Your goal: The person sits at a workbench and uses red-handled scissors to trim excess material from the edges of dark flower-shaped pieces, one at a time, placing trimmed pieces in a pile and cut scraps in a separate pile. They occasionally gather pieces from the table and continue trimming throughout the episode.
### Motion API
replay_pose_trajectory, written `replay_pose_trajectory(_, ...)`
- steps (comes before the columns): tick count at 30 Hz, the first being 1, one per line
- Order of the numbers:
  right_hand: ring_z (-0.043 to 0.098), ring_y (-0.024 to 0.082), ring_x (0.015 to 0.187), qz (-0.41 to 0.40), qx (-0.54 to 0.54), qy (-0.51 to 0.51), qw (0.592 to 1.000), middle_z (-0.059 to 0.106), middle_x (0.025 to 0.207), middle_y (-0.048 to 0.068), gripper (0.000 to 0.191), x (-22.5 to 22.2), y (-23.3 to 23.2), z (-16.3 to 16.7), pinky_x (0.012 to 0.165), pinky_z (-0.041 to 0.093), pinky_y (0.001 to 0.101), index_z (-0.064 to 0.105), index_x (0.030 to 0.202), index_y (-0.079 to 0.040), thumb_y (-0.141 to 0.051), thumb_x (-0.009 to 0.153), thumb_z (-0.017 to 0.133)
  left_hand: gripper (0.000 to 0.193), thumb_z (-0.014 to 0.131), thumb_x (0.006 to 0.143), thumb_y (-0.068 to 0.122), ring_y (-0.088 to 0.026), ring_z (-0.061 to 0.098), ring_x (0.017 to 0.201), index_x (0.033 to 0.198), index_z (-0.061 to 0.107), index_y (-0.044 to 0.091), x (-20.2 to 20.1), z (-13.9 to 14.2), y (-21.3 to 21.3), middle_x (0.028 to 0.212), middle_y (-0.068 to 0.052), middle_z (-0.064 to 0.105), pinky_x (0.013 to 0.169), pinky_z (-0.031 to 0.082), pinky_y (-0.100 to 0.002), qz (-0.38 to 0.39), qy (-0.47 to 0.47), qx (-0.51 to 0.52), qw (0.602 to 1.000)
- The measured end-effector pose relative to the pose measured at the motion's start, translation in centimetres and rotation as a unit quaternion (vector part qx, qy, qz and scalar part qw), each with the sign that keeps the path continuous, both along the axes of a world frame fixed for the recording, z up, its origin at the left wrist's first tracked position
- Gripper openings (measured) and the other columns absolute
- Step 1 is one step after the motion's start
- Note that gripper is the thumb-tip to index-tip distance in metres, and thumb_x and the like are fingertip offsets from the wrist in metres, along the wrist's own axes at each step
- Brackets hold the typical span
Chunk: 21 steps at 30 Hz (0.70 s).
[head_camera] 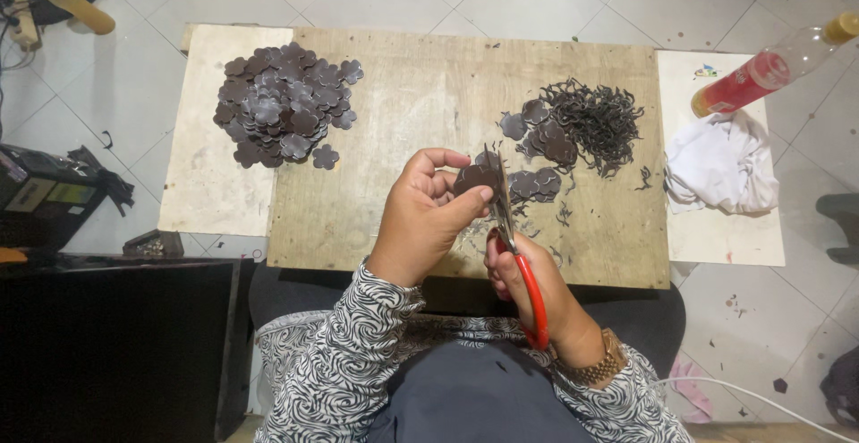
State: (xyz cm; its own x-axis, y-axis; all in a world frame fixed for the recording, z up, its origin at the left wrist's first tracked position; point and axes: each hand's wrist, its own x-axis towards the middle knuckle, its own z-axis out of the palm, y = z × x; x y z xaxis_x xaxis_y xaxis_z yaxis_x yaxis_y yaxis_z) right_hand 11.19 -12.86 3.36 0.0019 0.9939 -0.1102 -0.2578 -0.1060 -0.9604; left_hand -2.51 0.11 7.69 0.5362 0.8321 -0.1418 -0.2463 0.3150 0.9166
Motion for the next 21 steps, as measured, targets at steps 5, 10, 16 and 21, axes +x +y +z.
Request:
replay_pose_trajectory(5,0.039,0.008,0.064,0.004,-0.001,-0.008,1.000,0.042,0.075,-0.002,0.052,0.05,0.17,0.04,0.055,0.035,0.0223,0.050,0.091,-0.008,-0.059,0.100,0.055,0.039,0.070,0.092,-0.002,-0.011,0.069,0.082,0.125,0.049,-0.002,-0.28,-0.17,0.11,0.096,-0.011,0.071,0.074,0.058,-0.023,-0.001,-0.004,-0.001,1.000)
replay_pose_trajectory(10,0.043,0.008,0.067,0.002,-0.013,-0.021,1.000,0.045,0.077,-0.001,0.056,0.03,0.17,0.49,0.057,0.039,0.0224,0.050,0.092,-0.008,-0.063,0.097,0.055,0.038,0.070,0.092,-0.002,-0.011,0.070,0.083,0.124,0.049,-0.003,-0.07,0.13,0.10,0.096,-0.010,0.071,0.075,0.059,-0.024,-0.001,-0.005,0.003,1.000)
replay_pose_trajectory(16,0.047,0.007,0.071,0.019,0.019,-0.055,0.998,0.048,0.081,-0.002,0.060,0.11,0.00,0.66,0.064,0.044,0.0209,0.053,0.098,-0.008,-0.068,0.096,0.052,0.038,0.071,0.092,-0.002,-0.011,0.068,0.081,0.124,0.051,-0.003,-0.28,0.50,-0.53,0.093,-0.009,0.071,0.072,0.057,-0.023,-0.006,0.031,0.025,0.999)
replay_pose_trajectory(21,0.042,0.007,0.068,0.006,-0.010,-0.008,1.000,0.045,0.079,-0.002,0.058,-0.15,-0.19,0.26,0.059,0.039,0.0211,0.051,0.096,-0.007,-0.065,0.095,0.056,0.037,0.070,0.091,-0.002,-0.011,0.070,0.082,0.123,0.050,-0.003,-0.17,0.48,-0.46,0.094,-0.010,0.072,0.074,0.059,-0.024,-0.001,0.005,0.007,1.000)
